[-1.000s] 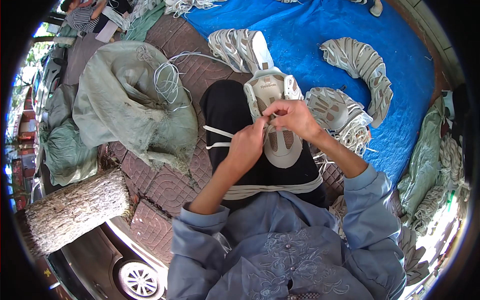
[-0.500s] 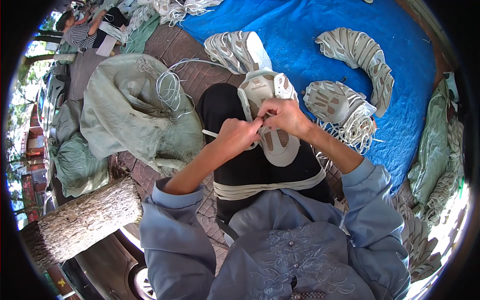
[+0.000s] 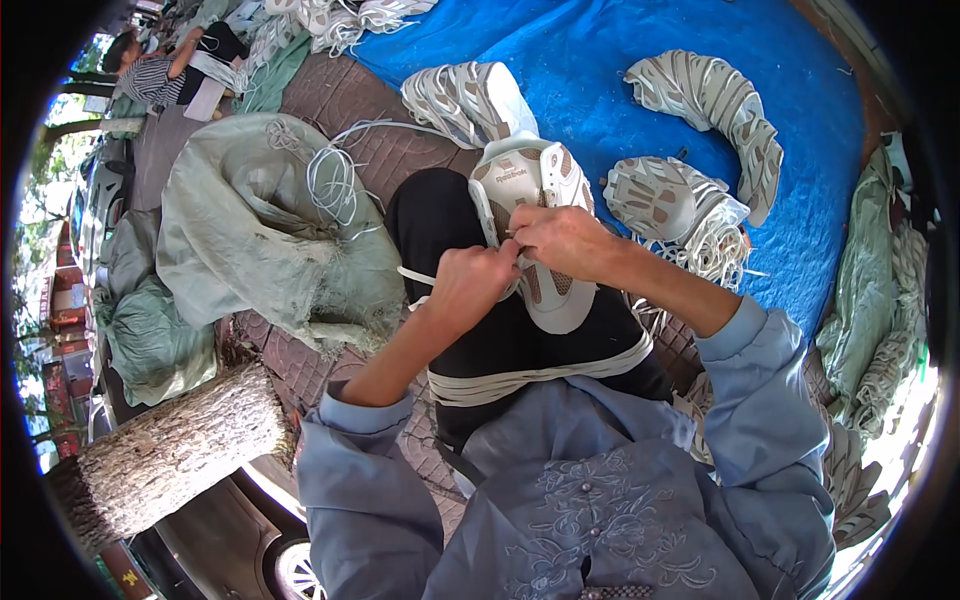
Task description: The person threads a long white shoelace through the eyelets of a white sneaker, pulling the lace tight and adjusting the fit. They handle the shoe and lace by hand, repeating the threading process to secure the laces.
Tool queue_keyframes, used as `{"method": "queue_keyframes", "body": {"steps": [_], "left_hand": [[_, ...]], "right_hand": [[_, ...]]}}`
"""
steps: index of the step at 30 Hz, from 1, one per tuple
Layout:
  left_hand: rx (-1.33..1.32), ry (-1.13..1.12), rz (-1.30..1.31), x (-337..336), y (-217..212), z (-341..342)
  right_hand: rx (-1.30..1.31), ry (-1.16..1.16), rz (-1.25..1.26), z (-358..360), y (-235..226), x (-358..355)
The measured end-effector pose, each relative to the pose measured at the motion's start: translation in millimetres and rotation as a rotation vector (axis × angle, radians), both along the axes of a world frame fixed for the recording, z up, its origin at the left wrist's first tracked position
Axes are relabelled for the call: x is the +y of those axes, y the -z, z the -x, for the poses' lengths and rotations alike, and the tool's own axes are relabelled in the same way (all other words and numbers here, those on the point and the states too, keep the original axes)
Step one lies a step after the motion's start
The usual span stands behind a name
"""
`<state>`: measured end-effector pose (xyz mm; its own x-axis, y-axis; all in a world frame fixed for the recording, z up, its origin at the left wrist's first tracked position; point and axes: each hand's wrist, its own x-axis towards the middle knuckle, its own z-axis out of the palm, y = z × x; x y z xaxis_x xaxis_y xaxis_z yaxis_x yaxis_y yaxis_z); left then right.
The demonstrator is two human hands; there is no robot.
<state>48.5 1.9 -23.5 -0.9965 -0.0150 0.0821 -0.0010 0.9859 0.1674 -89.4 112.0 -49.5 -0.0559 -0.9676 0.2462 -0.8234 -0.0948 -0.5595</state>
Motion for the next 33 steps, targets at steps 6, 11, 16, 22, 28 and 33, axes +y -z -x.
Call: {"method": "queue_keyframes", "body": {"steps": [6,11,16,22,28,33], "left_hand": [[0.014,0.017,0.117,-2.8,6.0,-5.5],[0.202,0.030,0.193,1.9,16.7,-10.5],[0.218,-0.005,0.174,4.3,20.7,-8.4],[0.241,-0.139,-0.042,4.7,14.5,-1.3],[0.292,-0.313,-0.288,21.4,15.2,12.6],[0.249,-0.420,-0.820,13.4,-2.9,12.5]], "right_hand": [[0.071,0.010,-0.139,-6.5,-9.8,-4.5],[-0.098,0.055,-0.342,1.2,-17.2,-12.6],[-0.103,0.094,-0.367,2.4,-8.0,-16.2],[0.180,0.040,-0.160,11.2,-12.8,-24.6],[-0.111,0.079,0.070,33.8,-46.6,-14.4],[-0.439,0.172,0.034,35.1,-29.2,6.9]]}}
